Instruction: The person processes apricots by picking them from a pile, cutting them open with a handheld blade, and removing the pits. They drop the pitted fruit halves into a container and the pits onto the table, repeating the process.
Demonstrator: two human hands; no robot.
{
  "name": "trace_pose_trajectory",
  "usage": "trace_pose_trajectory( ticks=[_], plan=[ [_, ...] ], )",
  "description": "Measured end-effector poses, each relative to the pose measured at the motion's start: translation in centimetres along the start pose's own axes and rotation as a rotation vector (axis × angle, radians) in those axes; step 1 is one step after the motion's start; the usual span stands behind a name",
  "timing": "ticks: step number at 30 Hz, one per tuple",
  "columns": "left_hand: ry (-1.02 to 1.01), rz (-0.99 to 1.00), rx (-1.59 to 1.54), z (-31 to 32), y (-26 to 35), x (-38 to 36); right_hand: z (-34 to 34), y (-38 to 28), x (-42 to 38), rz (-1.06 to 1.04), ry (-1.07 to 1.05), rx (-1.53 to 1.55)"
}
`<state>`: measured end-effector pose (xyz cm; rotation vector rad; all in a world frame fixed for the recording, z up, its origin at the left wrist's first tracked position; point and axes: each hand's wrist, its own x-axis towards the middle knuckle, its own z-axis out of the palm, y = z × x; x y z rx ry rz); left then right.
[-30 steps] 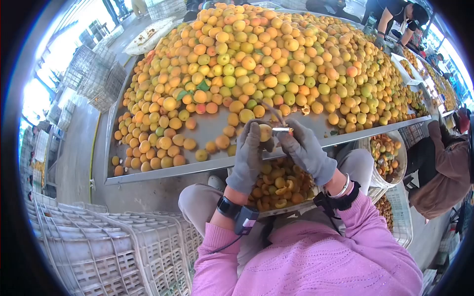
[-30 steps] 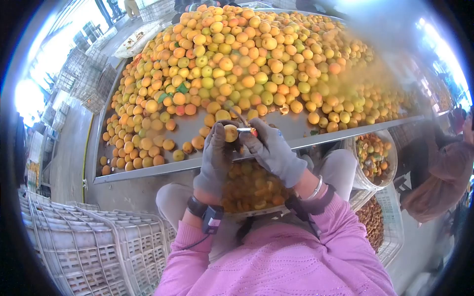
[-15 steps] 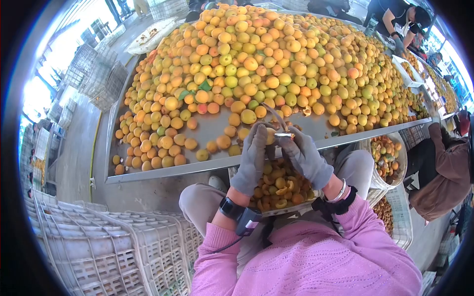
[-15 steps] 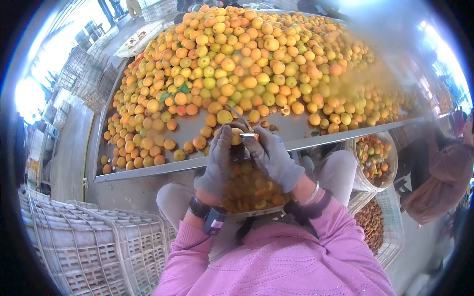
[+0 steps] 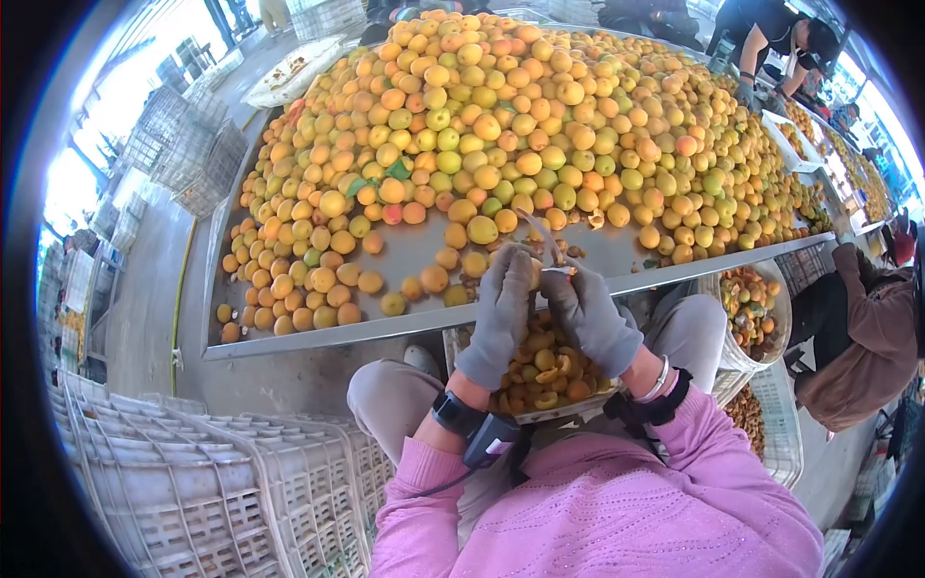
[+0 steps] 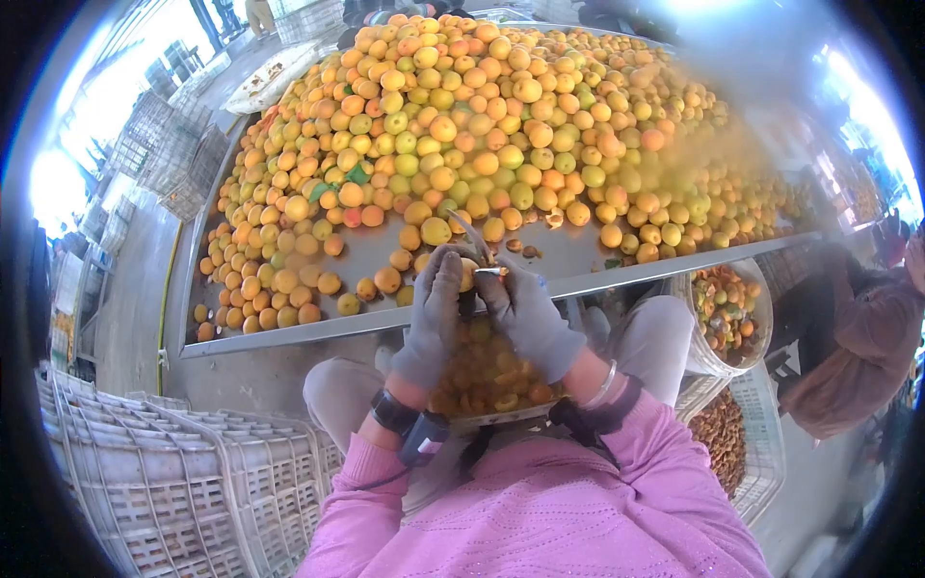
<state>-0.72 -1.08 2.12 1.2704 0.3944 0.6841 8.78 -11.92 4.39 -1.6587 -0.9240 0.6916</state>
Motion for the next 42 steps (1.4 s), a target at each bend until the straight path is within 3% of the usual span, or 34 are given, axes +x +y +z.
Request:
trace_pose_trajectory(
  ticks=[6, 8, 9, 11, 12, 14, 15, 17, 18, 20, 26, 27, 29, 30, 32, 35, 39, 42],
  plan=[
    [0.057, 0.155, 0.087, -0.5, -1.4, 0.8, 0.5, 0.2, 1.9, -0.202, 0.046, -0.112],
    [0.204, 0.138, 0.469, -1.2, -2.2, 1.5, 0.0, -1.2, 2.4, -0.11, -0.015, -0.616],
    [0.204, 0.139, 0.47, -1.1, -2.6, 1.7, 0.2, -1.2, 2.3, -0.111, -0.014, -0.616],
    [0.347, 0.069, 0.148, -0.9, -3.4, 2.1, 0.7, -0.9, 2.3, -0.164, 0.164, -0.775],
    [0.354, 0.07, 0.15, -1.0, -2.7, 1.8, 0.6, -0.7, 2.1, -0.169, 0.159, -0.773],
    [0.198, -0.002, -0.259, -1.2, -0.6, 1.1, 0.1, -0.1, 1.7, -0.083, 0.16, -0.579],
    [0.199, -0.003, -0.256, -1.5, -1.0, 1.2, 0.3, -0.1, 1.4, -0.082, 0.158, -0.576],
    [-0.066, 0.058, -0.362, -1.8, -2.2, 1.6, 0.7, -0.1, 0.3, -0.113, 0.053, -0.39],
    [-0.07, 0.055, -0.365, -1.3, -1.7, 1.2, 0.8, 0.1, 0.1, -0.11, 0.057, -0.392],
    [0.006, -0.149, -0.57, -0.1, -0.1, 0.1, 1.2, 0.4, -0.1, -0.141, 0.035, -0.342],
    [-0.08, -0.207, -0.791, 0.2, -1.3, 0.1, 1.5, -0.1, -0.1, -0.11, 0.044, -0.347],
    [-0.079, -0.209, -0.791, 0.2, -1.6, -0.1, 1.6, -0.3, -0.2, -0.108, 0.044, -0.346],
    [-0.013, 0.184, -0.174, 0.5, -2.0, -0.4, 1.6, -0.8, -0.4, -0.07, 0.041, -0.386],
    [-0.014, 0.186, -0.173, 0.4, -1.8, -0.3, 1.6, -0.5, -0.3, -0.073, 0.042, -0.386],
    [-0.083, -0.177, -0.699, 0.1, -1.3, 0.0, 1.5, 0.5, -0.2, -0.045, 0.033, -0.242],
    [-0.086, -0.076, -0.791, 1.6, 0.7, -0.1, 0.7, -0.1, -0.1, -0.067, 0.081, -0.18],
    [-0.135, -0.16, -0.74, -1.0, -0.8, 0.5, 0.1, 0.2, -0.6, -0.153, 0.085, -0.159],
    [-0.364, -0.09, -0.5, -3.5, 1.0, 1.8, -0.8, -0.8, -1.5, -0.105, -0.045, -0.261]
  ],
)
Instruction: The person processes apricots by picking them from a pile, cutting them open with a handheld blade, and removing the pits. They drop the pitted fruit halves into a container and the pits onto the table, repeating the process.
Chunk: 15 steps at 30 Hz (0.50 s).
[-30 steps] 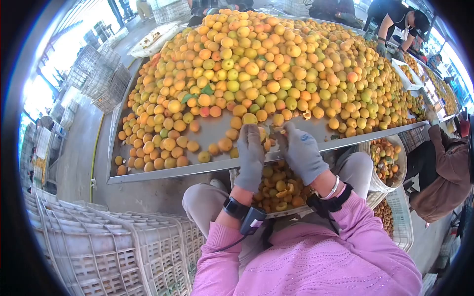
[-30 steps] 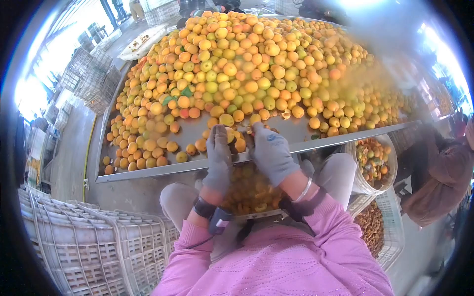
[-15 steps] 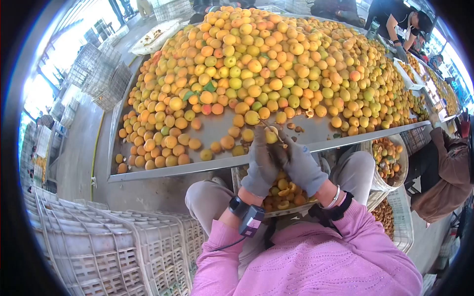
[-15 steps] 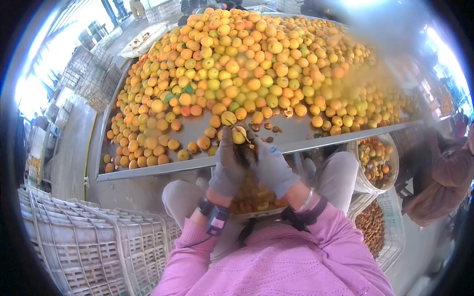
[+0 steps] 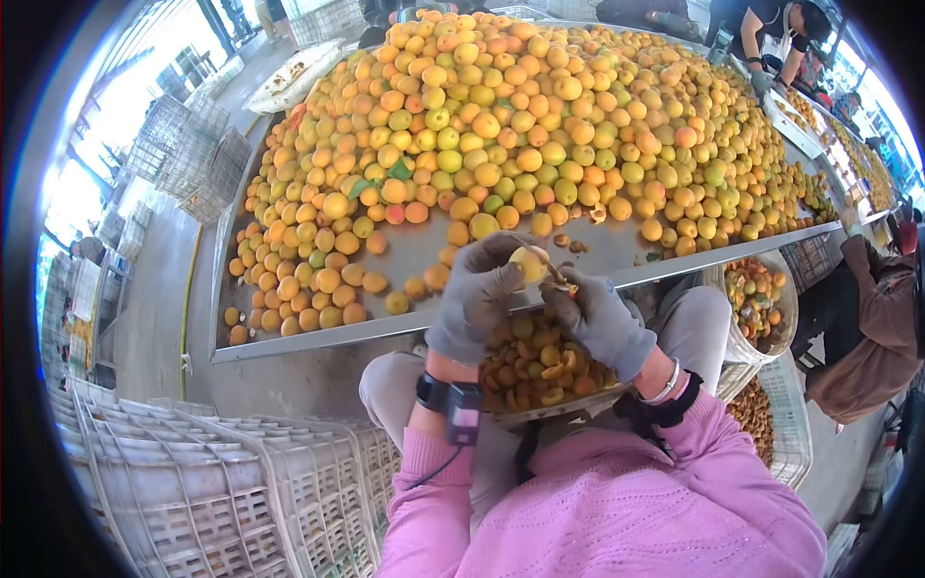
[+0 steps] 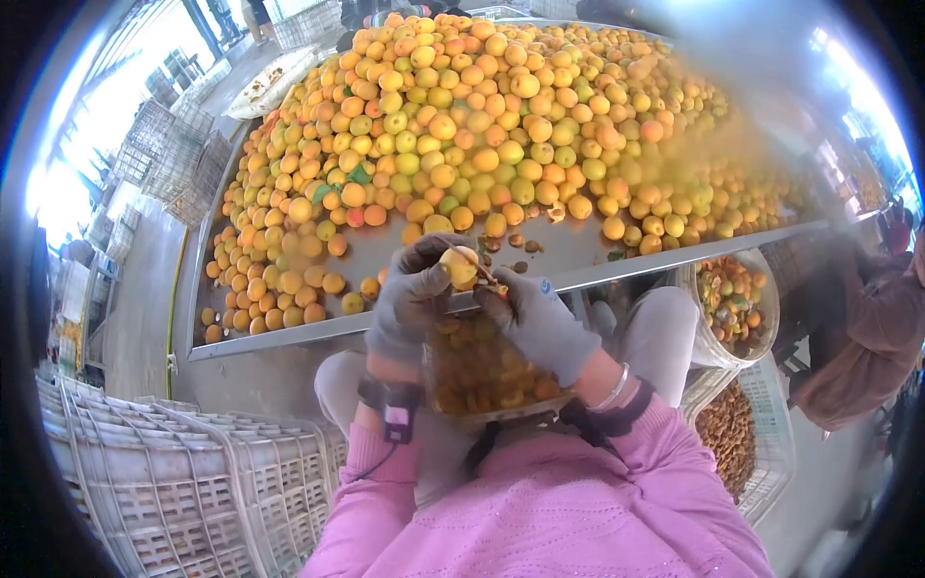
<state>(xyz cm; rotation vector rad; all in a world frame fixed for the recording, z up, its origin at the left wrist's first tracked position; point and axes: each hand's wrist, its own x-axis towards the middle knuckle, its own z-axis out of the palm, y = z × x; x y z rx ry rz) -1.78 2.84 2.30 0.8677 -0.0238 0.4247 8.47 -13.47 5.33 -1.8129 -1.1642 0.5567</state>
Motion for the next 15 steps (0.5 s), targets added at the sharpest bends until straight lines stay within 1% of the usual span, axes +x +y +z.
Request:
trace_pose_trajectory(
  ticks=[1, 3, 4, 6, 7, 9, 10, 13, 15],
  plan=[
    [0.0, -0.004, 0.001, -0.1, 1.4, 0.1, 0.1, 0.2, -0.2, -0.028, -0.023, 0.045],
    [-0.118, -0.062, 0.365, -0.2, 3.3, 0.4, 0.3, 0.3, -0.6, -0.062, -0.044, 0.091],
    [-0.118, -0.062, 0.368, -0.3, 3.2, 0.4, 0.5, 0.4, -0.8, -0.068, -0.035, 0.12],
    [-0.135, -0.015, 0.297, -0.5, 2.4, 0.4, 0.7, 0.1, -0.8, -0.074, -0.021, 0.153],
    [-0.139, -0.021, 0.3, 0.0, 1.4, 0.2, 0.6, -0.3, -0.8, -0.043, 0.002, 0.185],
    [0.04, -0.07, -0.184, 1.4, -0.9, -0.3, 0.4, -0.1, -0.9, -0.015, 0.033, 0.221],
    [0.034, -0.071, -0.179, 1.5, -0.9, -0.3, 0.4, 0.7, -0.9, 0.003, 0.018, 0.198],
    [0.063, -0.095, -0.12, 1.6, -0.7, -0.6, 0.1, 1.0, -1.2, 0.023, -0.005, 0.128],
    [0.052, -0.14, 0.254, 1.2, 1.0, -0.1, 0.0, 1.1, -1.3, 0.009, -0.009, 0.082]
  ],
)
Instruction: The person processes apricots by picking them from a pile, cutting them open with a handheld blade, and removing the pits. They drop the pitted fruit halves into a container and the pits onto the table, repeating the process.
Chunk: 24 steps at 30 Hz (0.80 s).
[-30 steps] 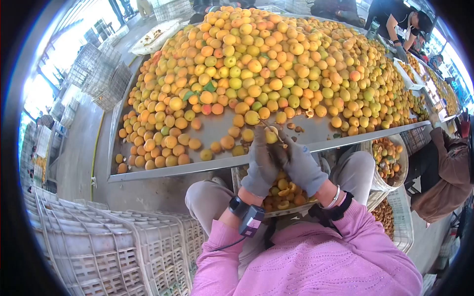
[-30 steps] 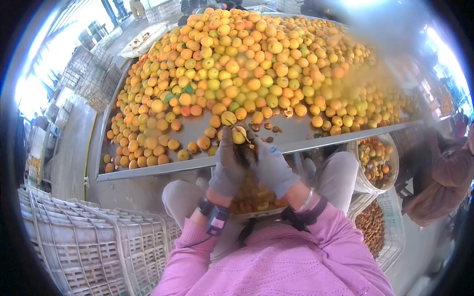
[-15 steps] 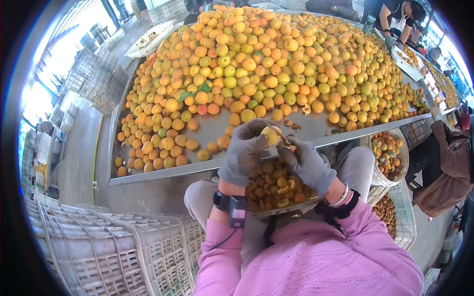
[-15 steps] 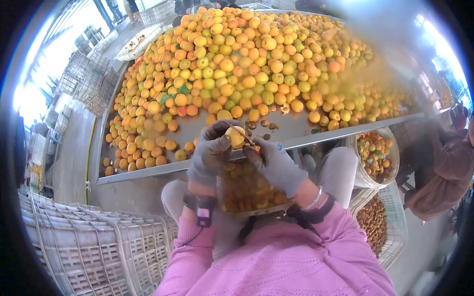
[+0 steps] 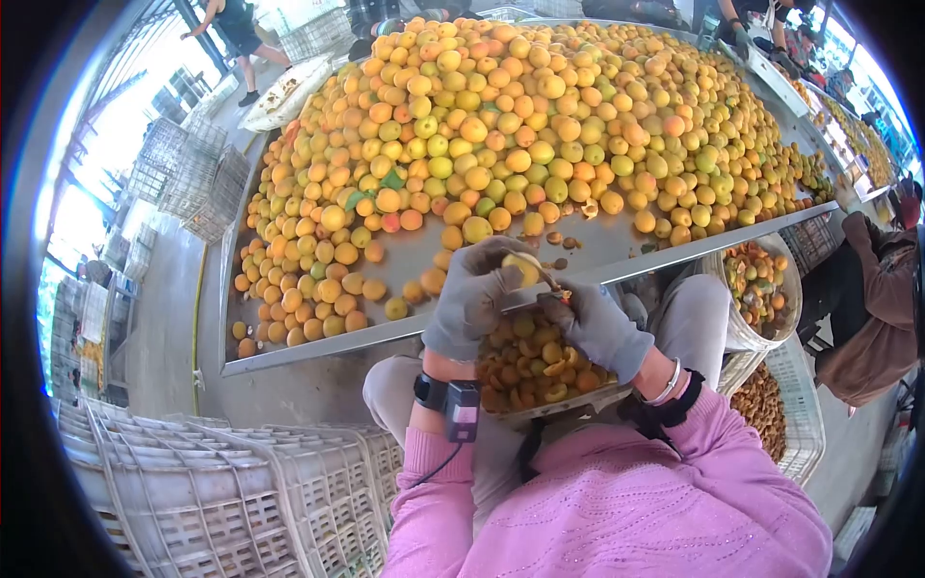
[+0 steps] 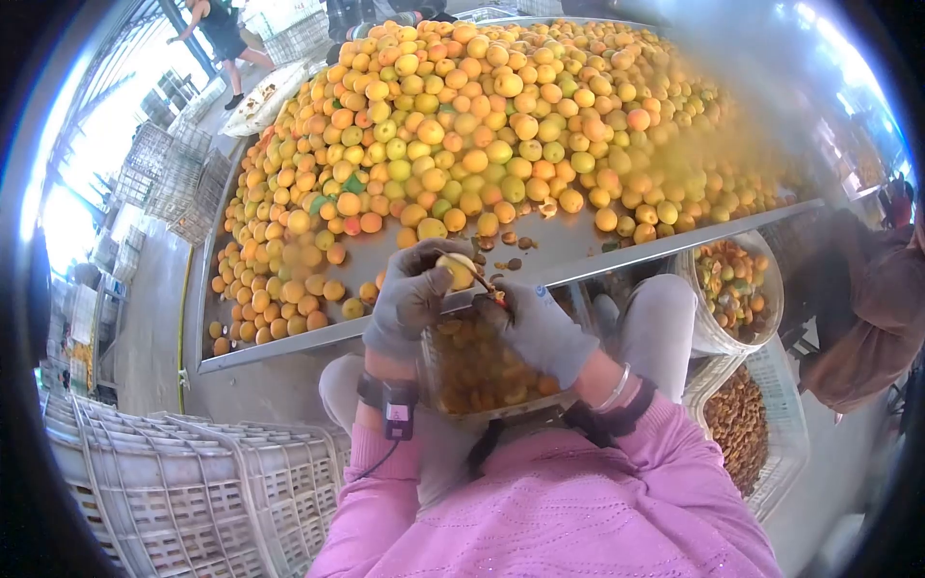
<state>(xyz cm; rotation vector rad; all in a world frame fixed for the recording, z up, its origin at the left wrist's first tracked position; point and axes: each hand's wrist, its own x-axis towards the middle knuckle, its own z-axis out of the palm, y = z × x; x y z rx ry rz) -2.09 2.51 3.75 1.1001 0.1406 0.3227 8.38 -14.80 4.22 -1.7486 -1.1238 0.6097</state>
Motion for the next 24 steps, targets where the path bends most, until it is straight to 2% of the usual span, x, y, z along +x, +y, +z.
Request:
trace_pose_trajectory(
  ticks=[1, 3, 4, 6, 7, 8, 9, 11, 13, 16, 18, 19, 21, 23, 24],
  plan=[
    [-0.003, -0.001, 0.006, -0.6, 0.4, 0.3, 0.0, 0.4, -0.1, 0.0, -0.025, -0.039],
    [-0.118, -0.054, 0.389, -1.4, 0.7, 0.7, 0.1, 1.1, -0.3, 0.003, -0.046, -0.074],
    [-0.121, -0.057, 0.391, -1.1, 0.5, 0.6, 0.0, 1.3, -0.2, 0.006, -0.048, -0.038],
    [-0.024, 0.018, 0.068, 0.1, -0.3, 0.2, 0.1, 1.3, -0.2, 0.008, -0.04, 0.003],
    [-0.032, 0.016, 0.074, 1.0, -1.1, 0.1, 0.4, 1.1, 0.0, -0.017, -0.022, 0.164],
    [-0.013, 0.08, -0.177, 2.2, -2.3, 0.0, 0.4, 0.9, 0.1, -0.045, -0.005, 0.324],
    [0.007, 0.144, -0.428, 3.2, -3.2, 0.0, 0.6, 1.3, 0.1, -0.051, 0.004, 0.326],
    [0.071, 0.15, -0.443, 4.5, -4.3, 0.1, 1.2, 2.6, 0.3, -0.006, 0.029, 0.412],
    [0.151, 0.145, -0.469, 4.7, -4.3, -0.1, 0.9, 2.7, 0.1, -0.015, 0.011, 0.353],
    [0.055, 0.171, -0.431, 3.6, -3.3, 0.0, -0.6, 0.8, 0.1, -0.019, -0.05, 0.26],
    [-0.022, 0.121, -0.198, 2.5, -2.3, 0.2, -1.2, 0.8, 0.3, -0.022, -0.079, 0.231],
    [-0.022, 0.121, -0.199, 1.9, -1.5, 0.4, -1.3, 1.7, 0.4, -0.047, -0.127, 0.233],
    [-0.087, -0.117, 0.146, 1.1, -0.1, 0.6, -1.4, 2.2, 0.2, -0.07, -0.172, 0.238],
    [-0.052, -0.075, 0.091, 1.5, -0.8, 0.5, -1.2, 2.0, -0.3, -0.014, -0.241, 0.506],
    [-0.016, -0.029, 0.035, 1.9, -1.4, 0.5, -0.8, 2.4, -0.4, -0.017, -0.238, 0.51]
  ],
)
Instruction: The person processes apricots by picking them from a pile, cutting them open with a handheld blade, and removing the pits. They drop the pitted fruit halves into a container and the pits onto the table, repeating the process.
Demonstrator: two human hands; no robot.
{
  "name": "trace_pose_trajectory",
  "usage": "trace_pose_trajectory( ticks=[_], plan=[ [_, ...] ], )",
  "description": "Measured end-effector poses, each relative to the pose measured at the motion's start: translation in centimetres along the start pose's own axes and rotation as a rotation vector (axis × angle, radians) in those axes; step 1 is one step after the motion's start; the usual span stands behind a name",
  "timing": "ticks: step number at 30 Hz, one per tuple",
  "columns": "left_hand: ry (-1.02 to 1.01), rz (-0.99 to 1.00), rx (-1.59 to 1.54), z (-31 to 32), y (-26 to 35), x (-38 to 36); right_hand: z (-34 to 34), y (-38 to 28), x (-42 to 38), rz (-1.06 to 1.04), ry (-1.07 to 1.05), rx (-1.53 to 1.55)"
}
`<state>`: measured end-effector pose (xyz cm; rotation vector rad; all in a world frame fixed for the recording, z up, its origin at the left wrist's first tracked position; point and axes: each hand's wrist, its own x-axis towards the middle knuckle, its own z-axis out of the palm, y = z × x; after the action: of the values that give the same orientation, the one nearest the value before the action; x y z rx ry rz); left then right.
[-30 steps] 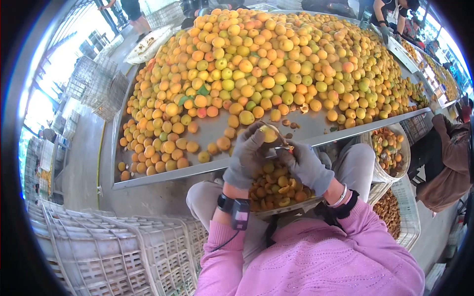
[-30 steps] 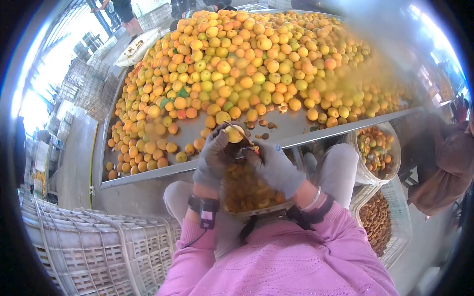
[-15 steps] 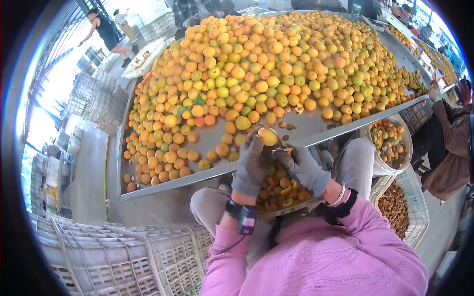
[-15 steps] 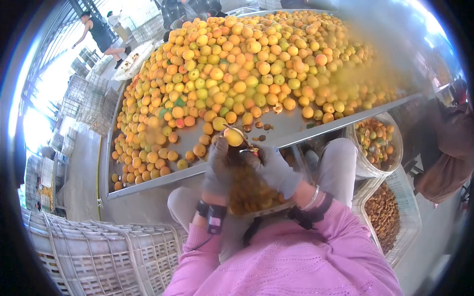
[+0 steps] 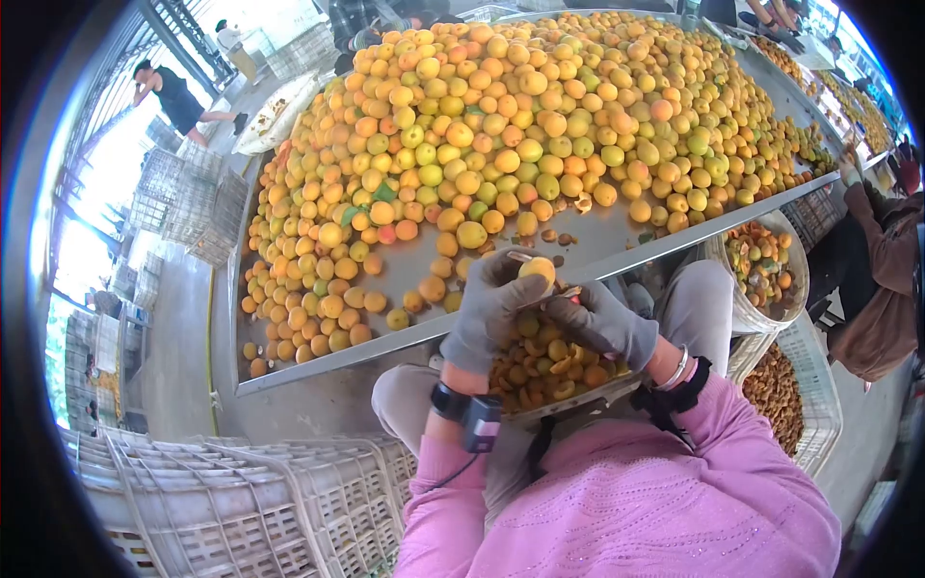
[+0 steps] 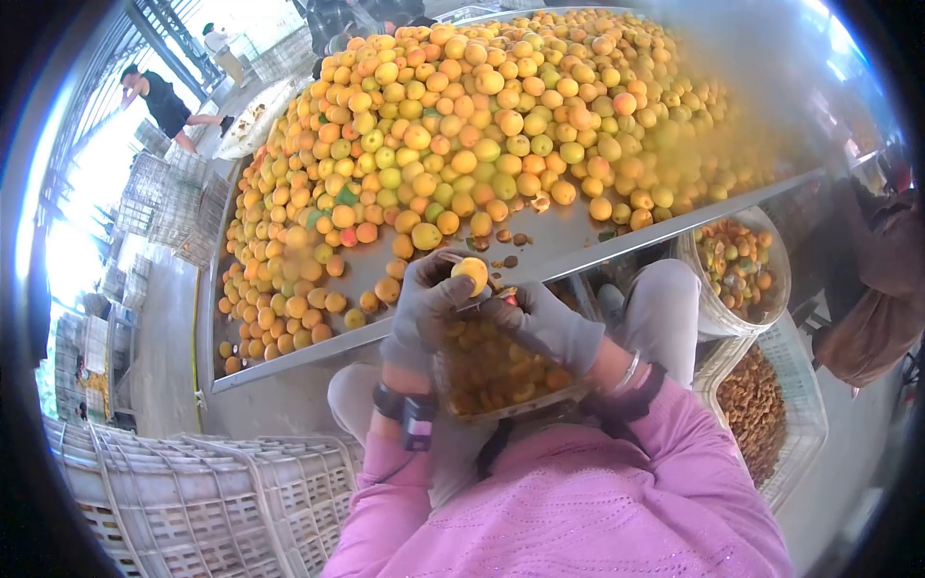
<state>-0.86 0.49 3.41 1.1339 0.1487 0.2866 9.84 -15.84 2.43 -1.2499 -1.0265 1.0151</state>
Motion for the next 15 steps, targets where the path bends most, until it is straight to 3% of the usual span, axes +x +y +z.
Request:
trace_pose_trajectory(
  ticks=[1, 3, 5, 7, 9, 10, 12, 15],
  plan=[
    [-0.003, -0.002, 0.004, 1.1, -1.2, -0.1, 0.3, 0.9, 0.0, 0.023, 0.05, 0.126],
    [0.222, 0.236, -0.358, 3.4, -3.3, 0.0, 0.2, 1.1, 0.0, 0.039, 0.101, 0.252],
    [0.209, 0.225, -0.314, 3.1, -3.2, 0.1, 0.1, 0.4, -0.3, 0.148, 0.081, 0.261],
    [0.209, 0.208, -0.281, 2.7, -2.8, -0.2, -0.6, 0.4, -0.5, 0.095, 0.017, 0.209],
    [0.016, 0.079, -0.272, 1.7, -1.6, -0.5, -1.7, -0.5, -0.8, 0.042, -0.043, 0.155],
    [0.017, 0.079, -0.274, 1.1, -1.1, -0.5, -2.3, -1.8, -0.9, 0.088, -0.105, 0.045],
    [-0.055, -0.02, -0.002, 0.3, -0.1, -0.3, -3.3, -2.5, -0.6, 0.134, -0.171, -0.067],
    [0.02, 0.05, -0.103, 1.5, 0.1, -0.1, -3.5, -1.5, 0.0, 0.158, -0.169, -0.171]
  ],
)
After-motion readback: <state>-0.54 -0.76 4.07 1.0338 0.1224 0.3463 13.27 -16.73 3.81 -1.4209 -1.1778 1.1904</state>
